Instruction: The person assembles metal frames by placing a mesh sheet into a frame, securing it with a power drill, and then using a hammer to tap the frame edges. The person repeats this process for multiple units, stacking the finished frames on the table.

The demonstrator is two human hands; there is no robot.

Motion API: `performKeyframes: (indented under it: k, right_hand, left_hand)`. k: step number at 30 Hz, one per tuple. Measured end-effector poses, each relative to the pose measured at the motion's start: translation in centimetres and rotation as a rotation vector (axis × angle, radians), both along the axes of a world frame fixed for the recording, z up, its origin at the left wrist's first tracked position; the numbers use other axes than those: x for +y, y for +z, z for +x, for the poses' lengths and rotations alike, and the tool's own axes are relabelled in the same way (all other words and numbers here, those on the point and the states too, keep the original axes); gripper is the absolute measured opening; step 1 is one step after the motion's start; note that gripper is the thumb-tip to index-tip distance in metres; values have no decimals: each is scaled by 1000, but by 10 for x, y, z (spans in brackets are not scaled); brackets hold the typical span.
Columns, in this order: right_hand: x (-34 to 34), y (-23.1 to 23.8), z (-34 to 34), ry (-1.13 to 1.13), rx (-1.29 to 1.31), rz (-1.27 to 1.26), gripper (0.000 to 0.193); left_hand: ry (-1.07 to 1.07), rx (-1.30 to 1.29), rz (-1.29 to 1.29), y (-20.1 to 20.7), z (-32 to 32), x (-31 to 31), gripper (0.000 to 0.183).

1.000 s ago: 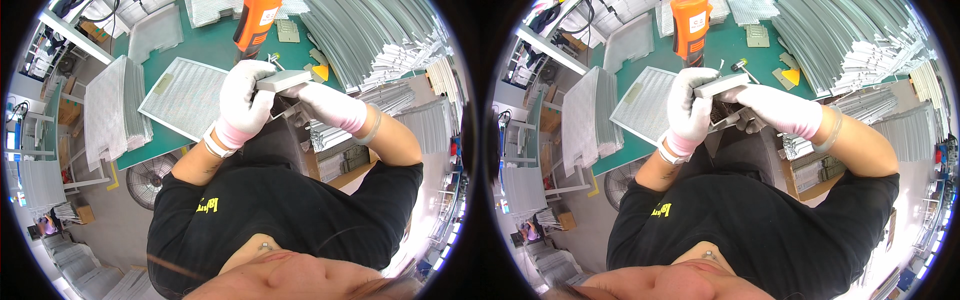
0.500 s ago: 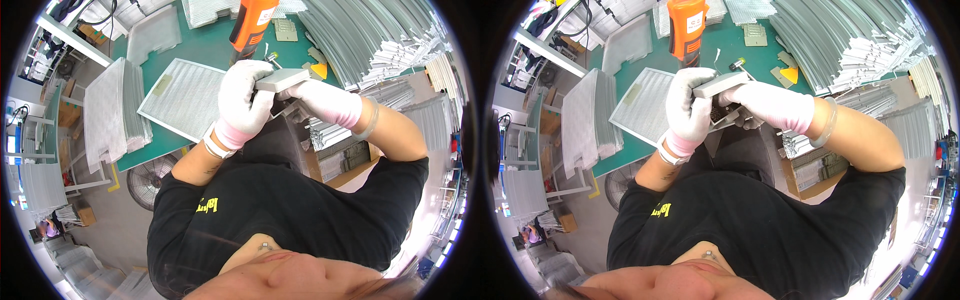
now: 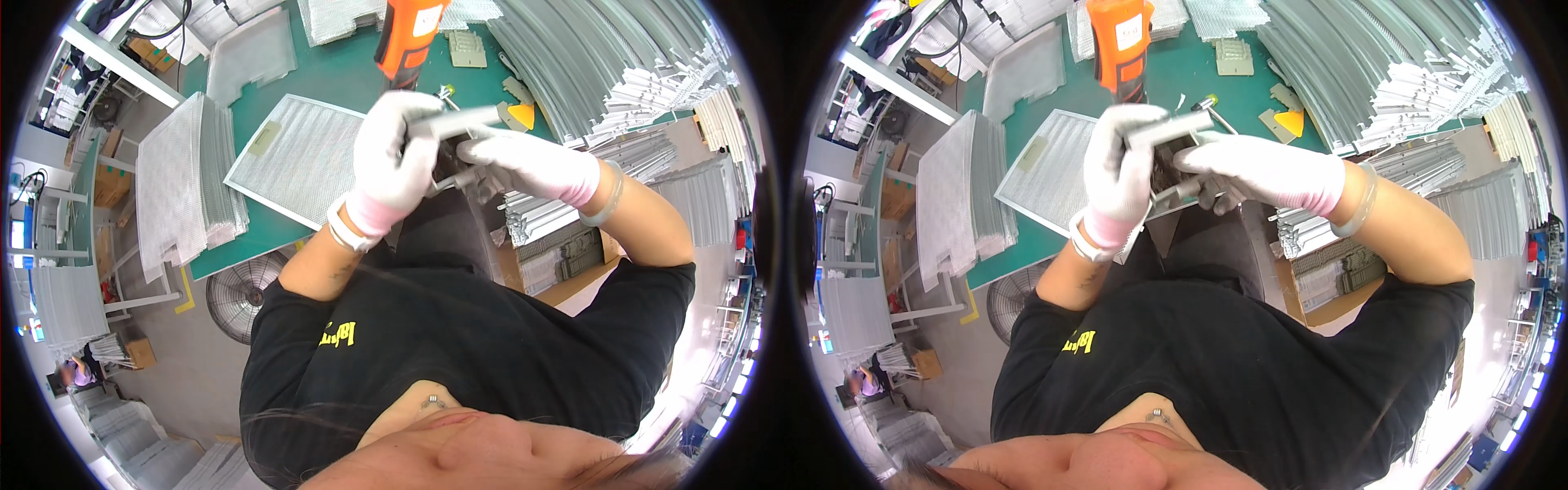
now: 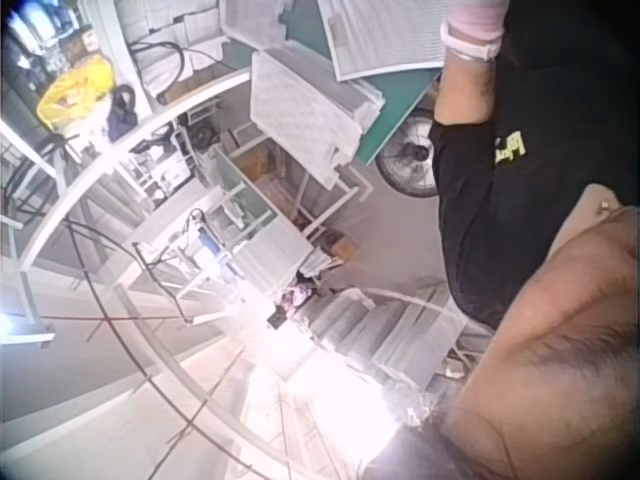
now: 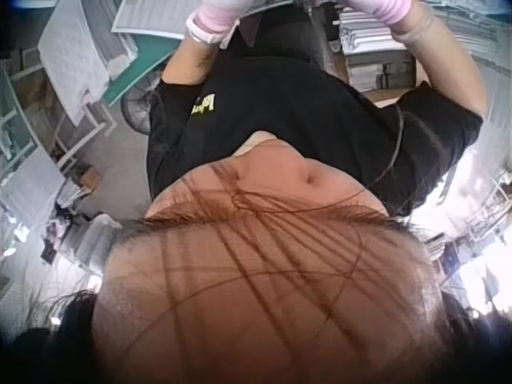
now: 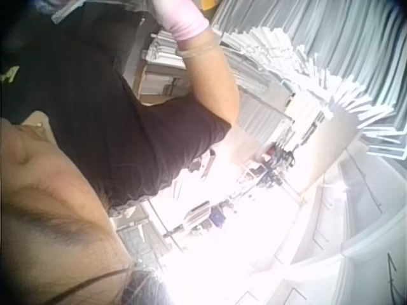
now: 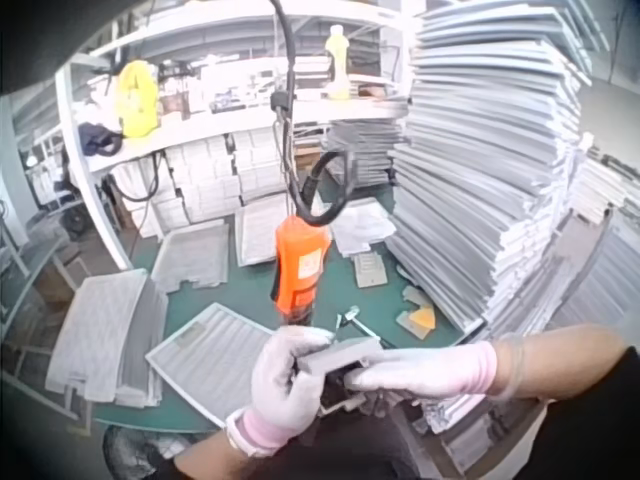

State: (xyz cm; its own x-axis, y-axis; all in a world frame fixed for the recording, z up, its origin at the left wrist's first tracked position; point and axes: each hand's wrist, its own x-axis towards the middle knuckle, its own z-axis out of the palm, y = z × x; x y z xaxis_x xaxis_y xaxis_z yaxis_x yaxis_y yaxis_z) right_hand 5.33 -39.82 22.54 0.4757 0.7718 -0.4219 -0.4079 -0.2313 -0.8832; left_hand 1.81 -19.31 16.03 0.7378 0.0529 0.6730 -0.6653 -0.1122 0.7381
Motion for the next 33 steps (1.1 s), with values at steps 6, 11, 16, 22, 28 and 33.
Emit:
performKeyframes:
  k: [6, 11, 16, 22, 28, 33]
  right_hand:
    - [5, -17, -10, -34, -276, 160, 74]
    - [16, -17, -23, -190, -197, 254, 68]
    - [23, -30, -31, -326, -403, 304, 87]
    - [21, -42, -27, -368, -471, 526, 88]
    - [16, -33, -30, -643, -484, 448, 14]
    - [16, -22, -36, -703, -682, 340, 17]
  left_hand:
    - [-305, 44, -100, 3, 4, 11, 24]
    - [-407, -95, -40, 4, 8, 24, 31]
    - [-487, -42, 53, 21, -9, 34, 50]
    - [-412, -37, 18, 7, -7, 35, 54]
    - [-330, 33, -75, 6, -10, 34, 50]
    - [-183, -97, 128, 12, -7, 36, 48]
